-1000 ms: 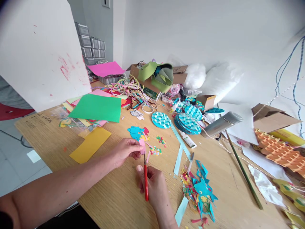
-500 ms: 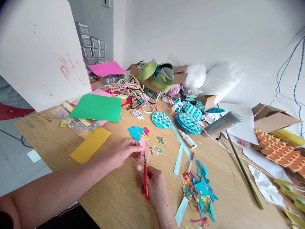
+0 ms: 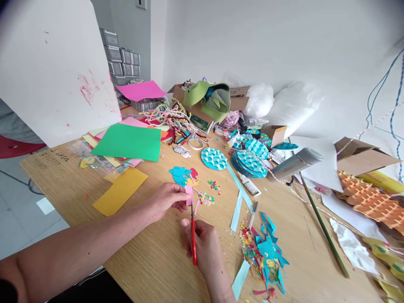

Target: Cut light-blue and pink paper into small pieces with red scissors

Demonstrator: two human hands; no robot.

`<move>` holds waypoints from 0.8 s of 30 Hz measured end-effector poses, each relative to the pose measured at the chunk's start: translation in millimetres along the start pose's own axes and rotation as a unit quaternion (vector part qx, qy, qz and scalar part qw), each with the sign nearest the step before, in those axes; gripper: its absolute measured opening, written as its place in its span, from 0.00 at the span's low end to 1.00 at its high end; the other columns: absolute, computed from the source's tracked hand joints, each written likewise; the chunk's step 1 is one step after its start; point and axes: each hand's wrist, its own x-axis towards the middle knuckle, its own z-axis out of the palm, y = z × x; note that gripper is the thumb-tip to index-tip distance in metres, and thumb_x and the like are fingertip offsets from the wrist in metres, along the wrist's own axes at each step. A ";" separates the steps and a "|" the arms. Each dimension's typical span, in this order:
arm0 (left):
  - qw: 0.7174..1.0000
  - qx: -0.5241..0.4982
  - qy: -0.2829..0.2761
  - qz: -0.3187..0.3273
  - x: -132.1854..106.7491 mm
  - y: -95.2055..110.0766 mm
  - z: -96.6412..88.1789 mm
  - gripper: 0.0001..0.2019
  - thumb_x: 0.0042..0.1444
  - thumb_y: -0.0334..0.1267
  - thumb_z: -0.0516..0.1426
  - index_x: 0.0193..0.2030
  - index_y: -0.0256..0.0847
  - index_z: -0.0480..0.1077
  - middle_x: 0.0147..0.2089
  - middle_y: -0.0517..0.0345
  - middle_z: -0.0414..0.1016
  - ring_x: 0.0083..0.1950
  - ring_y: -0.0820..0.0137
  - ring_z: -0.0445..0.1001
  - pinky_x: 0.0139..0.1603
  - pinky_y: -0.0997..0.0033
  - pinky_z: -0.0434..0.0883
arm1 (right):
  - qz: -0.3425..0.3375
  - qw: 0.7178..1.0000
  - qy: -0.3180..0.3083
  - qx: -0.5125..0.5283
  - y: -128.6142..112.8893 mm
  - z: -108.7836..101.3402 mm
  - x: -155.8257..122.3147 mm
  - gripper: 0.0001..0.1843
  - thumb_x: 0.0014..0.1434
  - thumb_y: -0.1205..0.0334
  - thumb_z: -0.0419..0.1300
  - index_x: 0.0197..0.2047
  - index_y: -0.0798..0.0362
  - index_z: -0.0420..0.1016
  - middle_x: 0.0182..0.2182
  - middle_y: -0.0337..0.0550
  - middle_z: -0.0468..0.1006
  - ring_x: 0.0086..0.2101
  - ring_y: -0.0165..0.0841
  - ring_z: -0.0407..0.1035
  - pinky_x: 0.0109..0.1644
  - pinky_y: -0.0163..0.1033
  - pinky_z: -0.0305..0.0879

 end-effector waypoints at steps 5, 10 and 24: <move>1.000 -0.004 -0.003 -0.003 0.6 -1.2 -0.3 0.10 0.39 0.40 0.63 0.23 0.33 0.71 0.21 0.57 0.72 0.22 0.76 0.69 0.25 0.75 0.67 | 0.001 1.000 -0.004 0.005 -1.8 0.2 -0.5 0.27 0.53 0.37 0.55 0.20 0.53 0.63 0.11 0.36 0.67 0.11 0.26 0.61 0.14 0.29 0.51; 1.000 -0.001 -0.005 0.000 0.0 -0.7 -0.1 0.11 0.39 0.40 0.63 0.23 0.33 0.72 0.22 0.57 0.72 0.22 0.76 0.69 0.25 0.76 0.67 | 0.000 1.000 -0.005 0.001 0.3 0.8 0.8 0.27 0.52 0.36 0.55 0.20 0.53 0.62 0.10 0.35 0.66 0.10 0.26 0.59 0.13 0.29 0.49; 1.000 -0.022 -0.016 -0.008 -2.0 2.3 2.0 0.11 0.39 0.41 0.63 0.24 0.33 0.74 0.24 0.55 0.74 0.23 0.76 0.69 0.26 0.75 0.68 | 0.026 0.999 0.003 0.031 -4.5 -0.4 -1.9 0.27 0.50 0.36 0.57 0.21 0.53 0.65 0.08 0.33 0.63 0.09 0.25 0.56 0.13 0.29 0.47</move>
